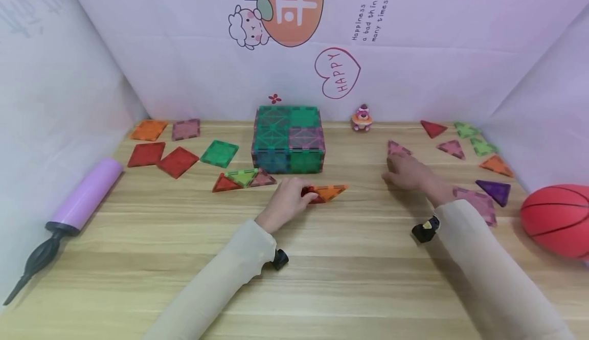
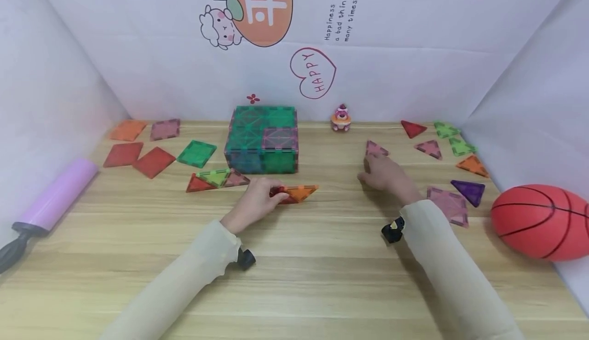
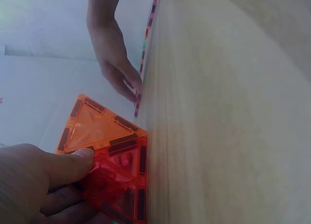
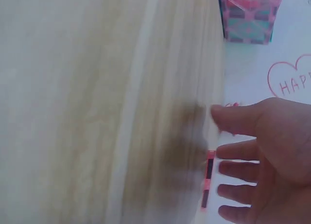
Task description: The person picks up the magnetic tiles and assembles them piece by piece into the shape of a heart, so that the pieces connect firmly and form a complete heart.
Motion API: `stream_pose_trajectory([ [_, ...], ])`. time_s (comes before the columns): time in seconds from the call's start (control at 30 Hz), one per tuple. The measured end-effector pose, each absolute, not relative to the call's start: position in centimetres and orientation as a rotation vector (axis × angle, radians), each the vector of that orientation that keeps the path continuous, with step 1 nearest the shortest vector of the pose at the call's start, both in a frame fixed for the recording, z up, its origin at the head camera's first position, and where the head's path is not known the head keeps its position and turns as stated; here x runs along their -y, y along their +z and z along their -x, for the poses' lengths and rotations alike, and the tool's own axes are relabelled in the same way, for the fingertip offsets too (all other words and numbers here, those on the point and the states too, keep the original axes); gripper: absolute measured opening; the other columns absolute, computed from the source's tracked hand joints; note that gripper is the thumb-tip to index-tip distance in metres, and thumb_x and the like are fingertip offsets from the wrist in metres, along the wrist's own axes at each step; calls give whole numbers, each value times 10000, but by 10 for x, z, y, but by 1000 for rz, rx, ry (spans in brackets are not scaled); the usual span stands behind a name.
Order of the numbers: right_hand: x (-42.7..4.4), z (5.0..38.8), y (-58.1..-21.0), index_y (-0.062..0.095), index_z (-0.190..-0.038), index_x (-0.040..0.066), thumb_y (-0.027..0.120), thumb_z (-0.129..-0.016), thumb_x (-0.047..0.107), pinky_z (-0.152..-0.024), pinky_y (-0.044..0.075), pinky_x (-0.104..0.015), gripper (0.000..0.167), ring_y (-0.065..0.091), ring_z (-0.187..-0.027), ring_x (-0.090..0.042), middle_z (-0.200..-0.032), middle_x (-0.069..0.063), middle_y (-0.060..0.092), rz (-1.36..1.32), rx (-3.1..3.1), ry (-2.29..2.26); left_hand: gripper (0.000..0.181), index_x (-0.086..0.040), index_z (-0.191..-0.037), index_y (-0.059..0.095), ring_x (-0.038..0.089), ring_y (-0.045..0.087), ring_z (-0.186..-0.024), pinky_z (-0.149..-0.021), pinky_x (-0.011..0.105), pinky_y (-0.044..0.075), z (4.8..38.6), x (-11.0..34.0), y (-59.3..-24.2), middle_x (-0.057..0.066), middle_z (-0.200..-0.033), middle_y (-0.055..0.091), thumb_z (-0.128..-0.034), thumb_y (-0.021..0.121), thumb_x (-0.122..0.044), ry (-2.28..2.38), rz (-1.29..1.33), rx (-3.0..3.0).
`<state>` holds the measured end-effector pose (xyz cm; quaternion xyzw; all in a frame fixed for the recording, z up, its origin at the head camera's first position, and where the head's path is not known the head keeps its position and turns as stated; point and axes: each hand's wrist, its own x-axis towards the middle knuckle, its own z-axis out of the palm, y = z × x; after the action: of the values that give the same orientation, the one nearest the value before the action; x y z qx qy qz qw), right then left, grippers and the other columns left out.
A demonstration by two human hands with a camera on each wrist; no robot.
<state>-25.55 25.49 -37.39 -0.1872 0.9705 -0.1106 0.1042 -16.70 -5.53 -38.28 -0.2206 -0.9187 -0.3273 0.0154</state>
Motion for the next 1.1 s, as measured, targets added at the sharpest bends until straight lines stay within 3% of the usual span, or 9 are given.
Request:
stream_pose_trajectory([
  [0.17,-260,269,-378,273,-1386,-178,487,-960,239,-1073,263,-616,633,307,-1270,-545,-1418,-406,247,350,-2932,-554,118,-84,-834,704,107,446,-581,-572,203,370,167,55,-384,8,-718,653,-897,662,-174,-1005,689,2858],
  [0.3,-272,282,-383,359,-1321,-179,469,-973,265,-961,375,-599,575,455,-1108,-501,-1258,-397,414,203,-2955,-640,119,-86,-867,717,108,466,-597,-579,201,378,166,52,-385,16,-756,675,-902,656,-182,-1019,691,2870],
  [0.4,-276,288,-384,438,-1267,-150,538,-954,253,-864,425,-546,519,507,-977,-425,-1123,-346,517,185,-2946,-683,121,-83,-870,718,104,451,-583,-574,197,369,166,51,-385,13,-728,661,-904,653,-179,-1032,693,2866],
  [0.5,-271,287,-381,421,-1307,-150,648,-890,210,-901,416,-542,596,501,-997,-421,-1131,-351,527,230,-2943,-766,123,-75,-862,718,105,440,-573,-577,202,368,167,52,-385,20,-712,657,-902,655,-172,-1027,692,2854],
  [0.6,-262,278,-377,407,-1315,-170,697,-842,151,-897,419,-531,640,487,-1002,-422,-1132,-359,512,291,-2941,-846,127,-70,-869,721,106,446,-577,-589,206,378,167,53,-382,33,-736,675,-902,655,-172,-1015,692,2853],
  [0.83,-232,235,-370,587,-1106,-37,638,-900,96,-766,458,-336,251,573,-908,-295,-1014,-215,623,405,-2867,-1004,122,-65,-869,721,104,456,-574,-588,206,382,167,54,-381,45,-752,688,-900,657,-163,-1020,702,2859],
  [1.1,-197,201,-377,672,-917,62,745,-821,126,-688,498,-225,137,640,-799,-161,-883,-78,707,632,-2753,-1062,133,-59,-915,734,92,408,-535,-567,196,360,168,57,-383,50,-748,694,-900,657,-167,-1036,685,2853],
])
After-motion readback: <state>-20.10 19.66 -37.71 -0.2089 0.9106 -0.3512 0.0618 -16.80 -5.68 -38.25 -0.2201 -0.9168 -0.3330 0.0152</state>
